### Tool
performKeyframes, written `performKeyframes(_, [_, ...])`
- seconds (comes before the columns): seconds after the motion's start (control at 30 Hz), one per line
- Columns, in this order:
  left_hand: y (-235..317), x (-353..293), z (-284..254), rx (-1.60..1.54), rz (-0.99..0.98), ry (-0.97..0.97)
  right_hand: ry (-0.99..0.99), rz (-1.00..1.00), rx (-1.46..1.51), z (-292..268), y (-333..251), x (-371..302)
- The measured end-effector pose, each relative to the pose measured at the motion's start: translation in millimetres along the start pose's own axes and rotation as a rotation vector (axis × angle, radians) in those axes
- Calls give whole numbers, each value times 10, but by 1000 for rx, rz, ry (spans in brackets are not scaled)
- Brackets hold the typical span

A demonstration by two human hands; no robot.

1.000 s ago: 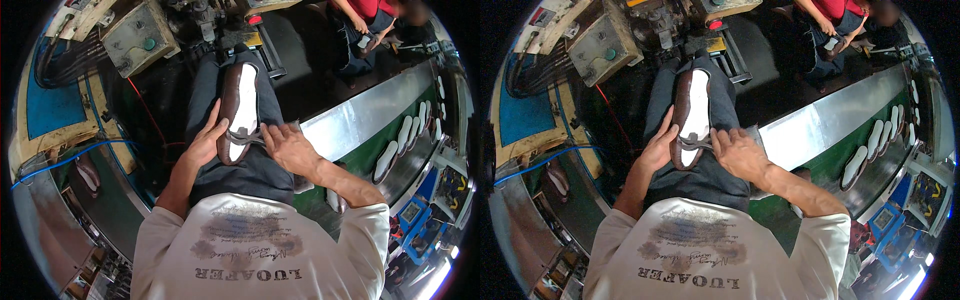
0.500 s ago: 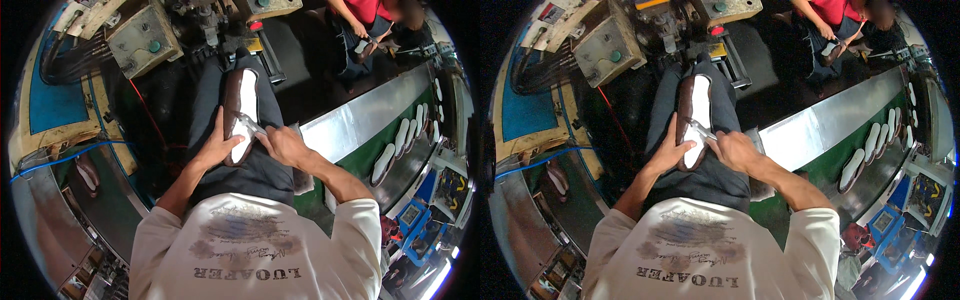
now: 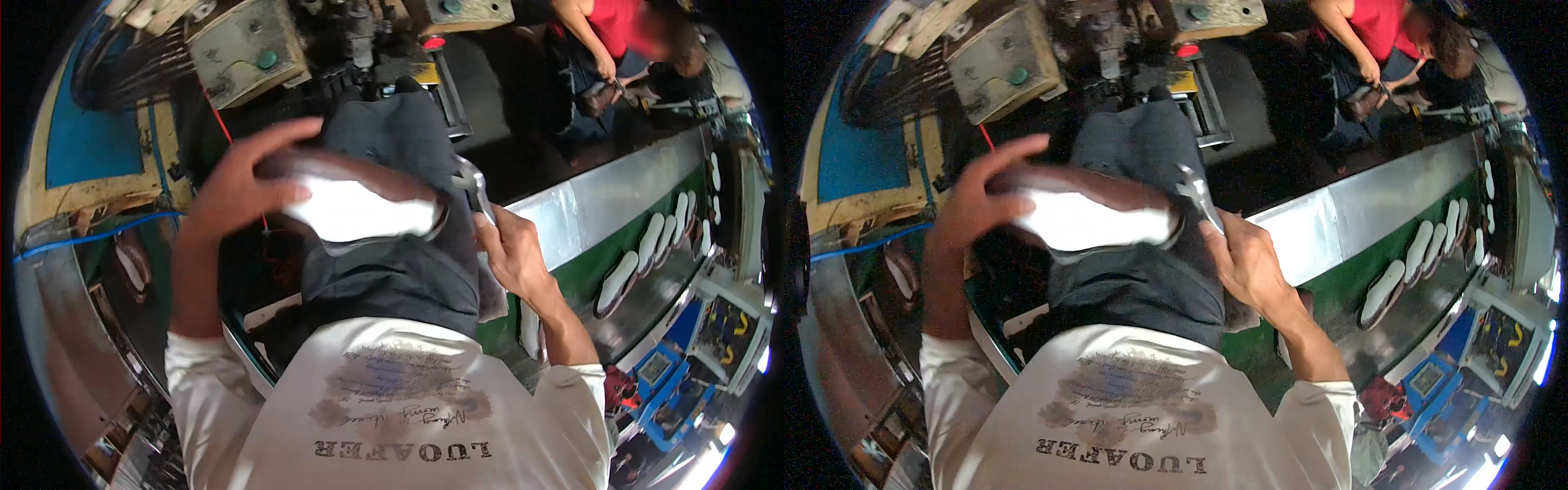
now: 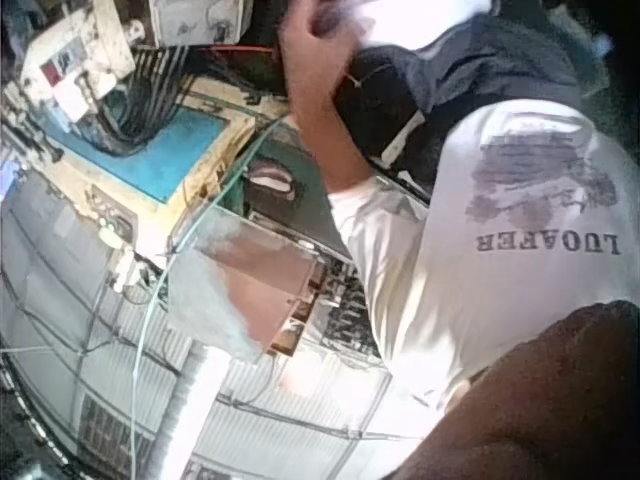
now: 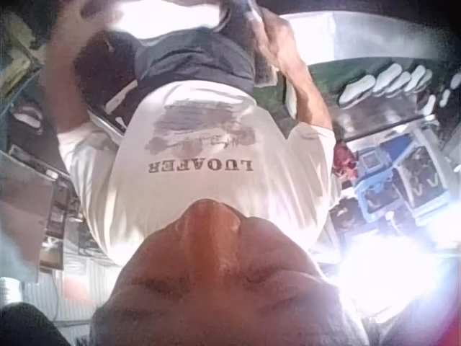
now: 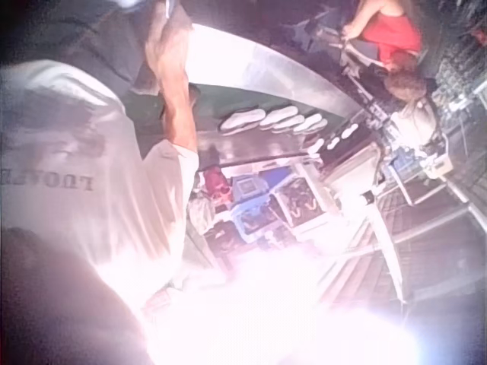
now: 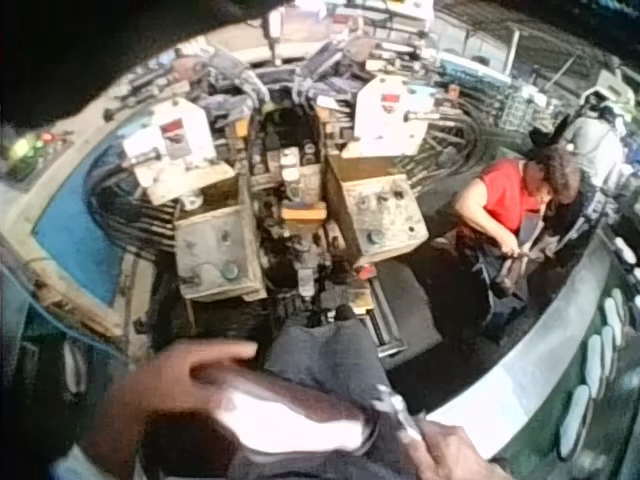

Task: Operating a shoe lasting machine to attach and shape shoe uppers onto insoles.

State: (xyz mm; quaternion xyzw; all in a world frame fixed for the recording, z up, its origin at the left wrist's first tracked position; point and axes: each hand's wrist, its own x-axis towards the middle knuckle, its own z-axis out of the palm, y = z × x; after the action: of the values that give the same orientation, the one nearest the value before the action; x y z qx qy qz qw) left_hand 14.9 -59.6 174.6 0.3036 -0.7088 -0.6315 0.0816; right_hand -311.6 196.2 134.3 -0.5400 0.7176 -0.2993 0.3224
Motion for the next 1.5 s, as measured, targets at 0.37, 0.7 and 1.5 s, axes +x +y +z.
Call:
performKeyframes(0.37, [-864, 1221, 1461, -185, -211, -52, -147, 48, -131, 65, 244, -163])
performKeyframes(0.7, [-855, 426, 1822, 209, -214, 150, -272, -239, -474, 371, 430, 133])
performKeyframes(1.5, [-1072, 538, 1903, 233, -18, 153, -218, -171, -377, 71, 684, 334])
